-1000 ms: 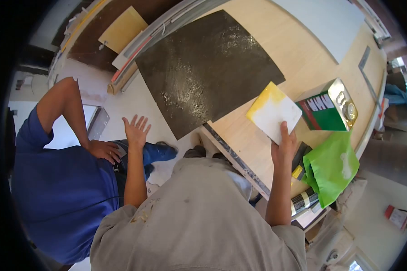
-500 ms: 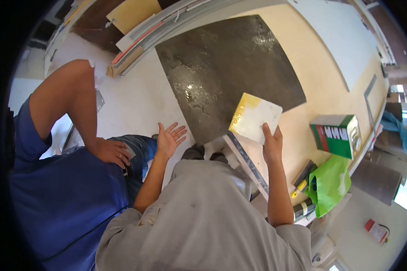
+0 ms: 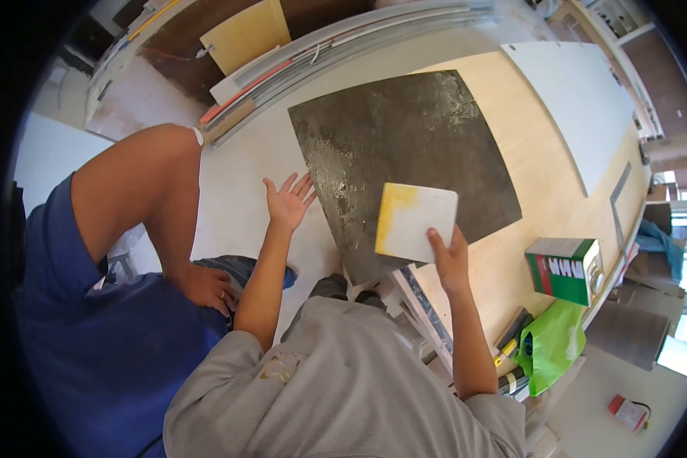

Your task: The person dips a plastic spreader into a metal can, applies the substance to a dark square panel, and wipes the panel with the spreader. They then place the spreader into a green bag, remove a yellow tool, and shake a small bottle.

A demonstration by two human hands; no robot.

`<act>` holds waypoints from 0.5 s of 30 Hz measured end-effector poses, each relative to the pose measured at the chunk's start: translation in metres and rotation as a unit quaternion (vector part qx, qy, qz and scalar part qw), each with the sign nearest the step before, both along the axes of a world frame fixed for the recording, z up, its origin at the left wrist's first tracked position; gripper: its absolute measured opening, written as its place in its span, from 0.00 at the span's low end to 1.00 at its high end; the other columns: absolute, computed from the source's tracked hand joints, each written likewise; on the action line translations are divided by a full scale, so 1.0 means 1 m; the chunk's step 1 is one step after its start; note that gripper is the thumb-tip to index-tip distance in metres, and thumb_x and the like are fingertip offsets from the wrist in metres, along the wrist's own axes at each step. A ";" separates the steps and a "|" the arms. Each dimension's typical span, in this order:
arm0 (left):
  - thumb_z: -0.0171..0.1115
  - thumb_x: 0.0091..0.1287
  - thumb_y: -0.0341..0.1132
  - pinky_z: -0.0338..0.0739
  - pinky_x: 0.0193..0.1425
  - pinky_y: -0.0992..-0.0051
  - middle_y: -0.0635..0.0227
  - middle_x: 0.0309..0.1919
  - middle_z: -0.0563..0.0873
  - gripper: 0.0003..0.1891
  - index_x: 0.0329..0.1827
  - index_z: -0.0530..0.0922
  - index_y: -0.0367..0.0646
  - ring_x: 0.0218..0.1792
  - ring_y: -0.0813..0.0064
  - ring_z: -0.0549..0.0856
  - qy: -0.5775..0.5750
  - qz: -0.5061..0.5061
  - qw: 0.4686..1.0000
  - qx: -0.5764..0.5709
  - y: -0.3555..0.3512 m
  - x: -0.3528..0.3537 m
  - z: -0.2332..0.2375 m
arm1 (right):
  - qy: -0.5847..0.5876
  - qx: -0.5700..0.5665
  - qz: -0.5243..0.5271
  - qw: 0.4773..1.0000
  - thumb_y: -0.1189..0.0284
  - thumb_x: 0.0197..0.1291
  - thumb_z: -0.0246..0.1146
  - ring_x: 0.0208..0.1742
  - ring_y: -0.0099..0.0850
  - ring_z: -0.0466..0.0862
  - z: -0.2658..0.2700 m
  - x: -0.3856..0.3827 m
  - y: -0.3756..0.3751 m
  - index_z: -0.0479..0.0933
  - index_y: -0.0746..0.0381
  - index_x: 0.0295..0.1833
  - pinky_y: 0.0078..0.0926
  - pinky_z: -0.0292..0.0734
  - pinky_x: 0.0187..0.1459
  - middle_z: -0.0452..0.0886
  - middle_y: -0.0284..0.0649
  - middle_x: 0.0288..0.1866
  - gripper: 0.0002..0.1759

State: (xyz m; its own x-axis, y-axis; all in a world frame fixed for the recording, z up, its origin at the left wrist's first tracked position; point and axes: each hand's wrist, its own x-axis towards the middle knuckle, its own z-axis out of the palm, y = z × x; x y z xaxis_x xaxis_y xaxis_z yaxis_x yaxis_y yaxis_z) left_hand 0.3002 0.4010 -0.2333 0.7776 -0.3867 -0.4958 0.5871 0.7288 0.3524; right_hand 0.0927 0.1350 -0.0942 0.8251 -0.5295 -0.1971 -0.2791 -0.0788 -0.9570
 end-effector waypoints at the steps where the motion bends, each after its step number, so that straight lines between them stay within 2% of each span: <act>1: 0.36 0.60 0.75 0.46 0.73 0.53 0.42 0.71 0.55 0.53 0.74 0.44 0.36 0.73 0.53 0.53 0.006 -0.002 1.000 -0.014 -0.004 0.006 -0.004 | 0.010 -0.055 0.030 0.998 0.67 0.64 0.60 0.51 0.30 0.79 0.004 0.012 0.001 0.71 0.70 0.56 0.26 0.71 0.54 0.81 0.44 0.48 0.20; 4: 0.34 0.60 0.75 0.42 0.74 0.52 0.42 0.71 0.53 0.53 0.74 0.44 0.37 0.74 0.53 0.50 0.020 0.002 1.000 -0.024 -0.010 0.016 -0.002 | -0.022 -0.137 0.026 0.990 0.68 0.63 0.60 0.48 0.31 0.80 -0.003 0.056 -0.024 0.73 0.71 0.53 0.28 0.73 0.51 0.82 0.47 0.46 0.18; 7: 0.36 0.60 0.75 0.45 0.73 0.54 0.47 0.71 0.57 0.53 0.74 0.45 0.37 0.71 0.56 0.57 0.033 -0.036 0.998 -0.041 -0.009 0.023 -0.014 | -0.030 -0.172 0.021 0.984 0.69 0.62 0.60 0.45 0.31 0.82 -0.024 0.110 -0.077 0.74 0.71 0.51 0.28 0.75 0.48 0.83 0.47 0.43 0.17; 9: 0.36 0.60 0.75 0.48 0.72 0.54 0.47 0.70 0.59 0.52 0.74 0.47 0.37 0.70 0.56 0.60 0.044 -0.058 0.997 -0.039 -0.010 0.021 -0.006 | -0.033 -0.133 0.004 0.991 0.70 0.61 0.61 0.42 0.31 0.82 -0.039 0.149 -0.105 0.75 0.71 0.50 0.27 0.75 0.46 0.83 0.46 0.40 0.17; 11: 0.36 0.60 0.75 0.51 0.71 0.55 0.48 0.69 0.61 0.52 0.73 0.48 0.37 0.68 0.56 0.63 0.056 -0.073 0.995 -0.039 -0.009 0.014 -0.003 | -0.019 -0.209 0.049 0.977 0.69 0.60 0.61 0.36 0.29 0.83 -0.055 0.181 -0.131 0.75 0.70 0.50 0.26 0.78 0.37 0.83 0.44 0.37 0.17; 15: 0.37 0.59 0.75 0.55 0.69 0.56 0.48 0.68 0.63 0.51 0.72 0.51 0.37 0.66 0.56 0.65 0.060 -0.087 0.992 -0.072 0.000 -0.011 -0.007 | 0.053 -0.133 0.054 0.988 0.69 0.60 0.62 0.29 0.27 0.82 -0.057 0.224 -0.147 0.74 0.70 0.51 0.25 0.77 0.24 0.82 0.41 0.34 0.18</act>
State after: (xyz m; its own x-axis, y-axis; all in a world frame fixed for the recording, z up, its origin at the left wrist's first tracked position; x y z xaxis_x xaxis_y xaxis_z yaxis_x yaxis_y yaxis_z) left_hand 0.2890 0.4011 -0.2403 0.6323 -0.5831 -0.5101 0.7393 0.6511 0.1720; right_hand 0.3163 -0.0122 -0.1512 0.8616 -0.4847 -0.1506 -0.3527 -0.3584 -0.8644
